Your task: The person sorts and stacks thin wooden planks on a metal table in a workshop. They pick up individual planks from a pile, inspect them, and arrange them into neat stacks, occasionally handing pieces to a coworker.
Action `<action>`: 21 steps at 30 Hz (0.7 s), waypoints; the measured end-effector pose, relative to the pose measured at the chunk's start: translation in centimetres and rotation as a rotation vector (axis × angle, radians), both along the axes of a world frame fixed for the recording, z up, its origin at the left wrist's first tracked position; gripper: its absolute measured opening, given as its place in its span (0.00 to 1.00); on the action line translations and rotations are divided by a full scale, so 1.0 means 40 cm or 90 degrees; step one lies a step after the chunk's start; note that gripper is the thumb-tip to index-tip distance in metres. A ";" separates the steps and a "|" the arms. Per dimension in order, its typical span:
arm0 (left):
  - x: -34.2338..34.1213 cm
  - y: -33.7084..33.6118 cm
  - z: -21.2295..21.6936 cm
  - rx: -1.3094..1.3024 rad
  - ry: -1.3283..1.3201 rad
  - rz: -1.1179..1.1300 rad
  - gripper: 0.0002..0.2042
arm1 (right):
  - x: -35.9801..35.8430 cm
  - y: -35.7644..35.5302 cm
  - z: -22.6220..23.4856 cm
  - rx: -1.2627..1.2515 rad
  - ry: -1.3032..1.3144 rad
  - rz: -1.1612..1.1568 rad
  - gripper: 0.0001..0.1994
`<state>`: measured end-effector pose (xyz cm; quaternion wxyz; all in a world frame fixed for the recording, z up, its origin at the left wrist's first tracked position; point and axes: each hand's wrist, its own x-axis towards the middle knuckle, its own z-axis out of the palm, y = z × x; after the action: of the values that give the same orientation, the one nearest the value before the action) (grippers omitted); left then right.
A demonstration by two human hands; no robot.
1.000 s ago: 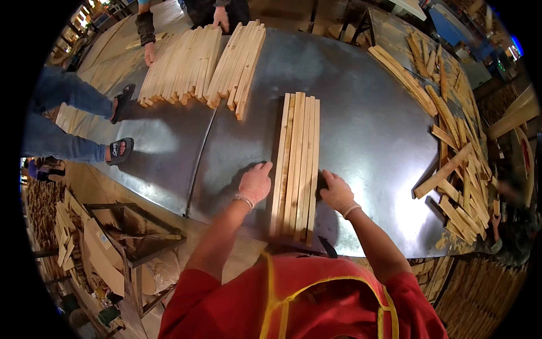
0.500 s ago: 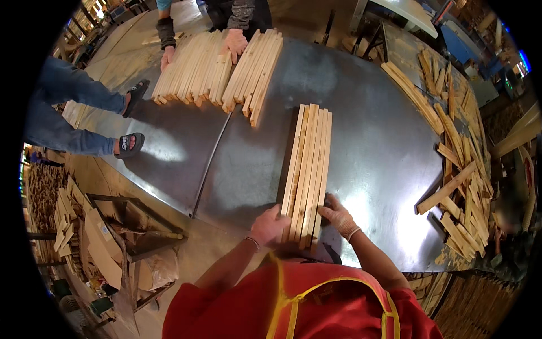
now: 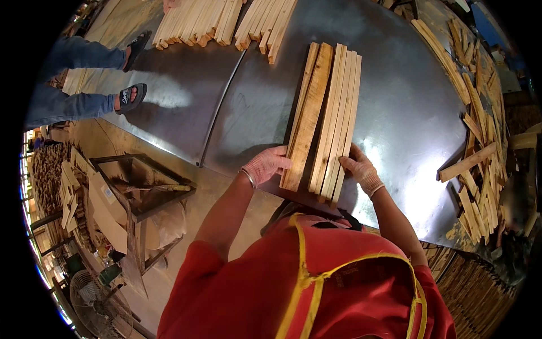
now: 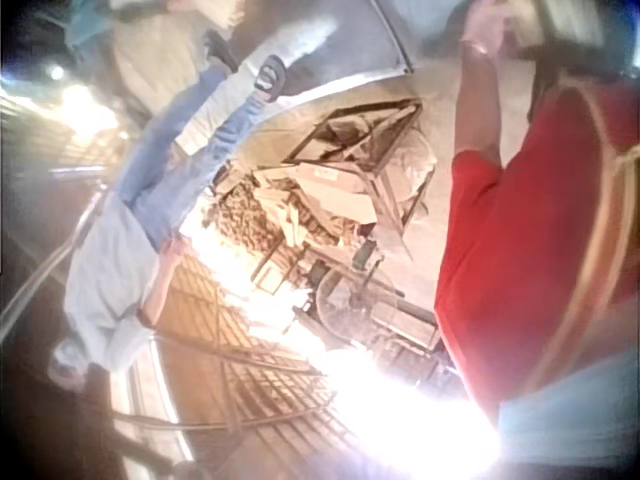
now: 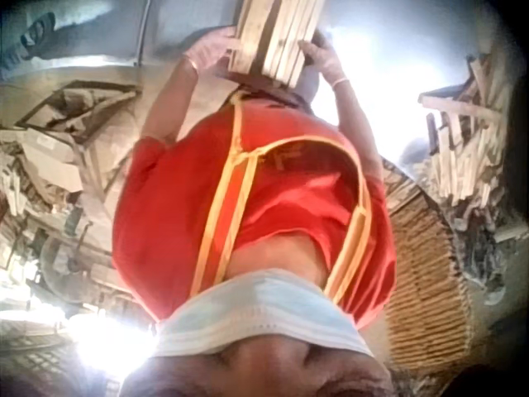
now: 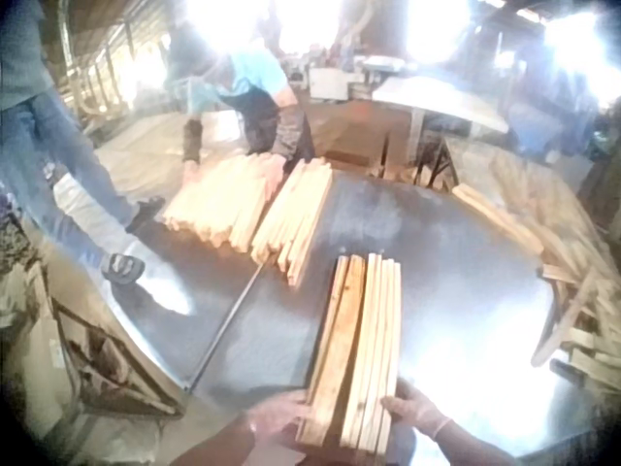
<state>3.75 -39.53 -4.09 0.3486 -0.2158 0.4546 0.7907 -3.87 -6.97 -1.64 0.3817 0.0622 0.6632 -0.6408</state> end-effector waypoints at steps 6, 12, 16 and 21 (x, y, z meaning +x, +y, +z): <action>-0.006 0.009 0.033 -0.024 0.034 -0.033 0.29 | 0.002 -0.005 0.006 0.011 -0.002 -0.005 0.37; 0.008 0.042 0.046 -0.233 0.166 -0.097 0.25 | -0.016 -0.004 -0.009 0.108 0.065 0.009 0.38; 0.022 0.133 0.148 -0.736 0.229 -0.322 0.41 | -0.018 -0.053 0.035 0.083 0.007 0.017 0.41; 0.050 0.120 0.074 -0.555 0.237 -0.152 0.36 | -0.014 -0.075 -0.012 0.150 0.089 0.071 0.46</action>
<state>5.73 -34.73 -1.11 0.2269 -0.1427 0.8197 0.5062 -4.43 -9.96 -2.12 0.3595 0.0245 0.7612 -0.5392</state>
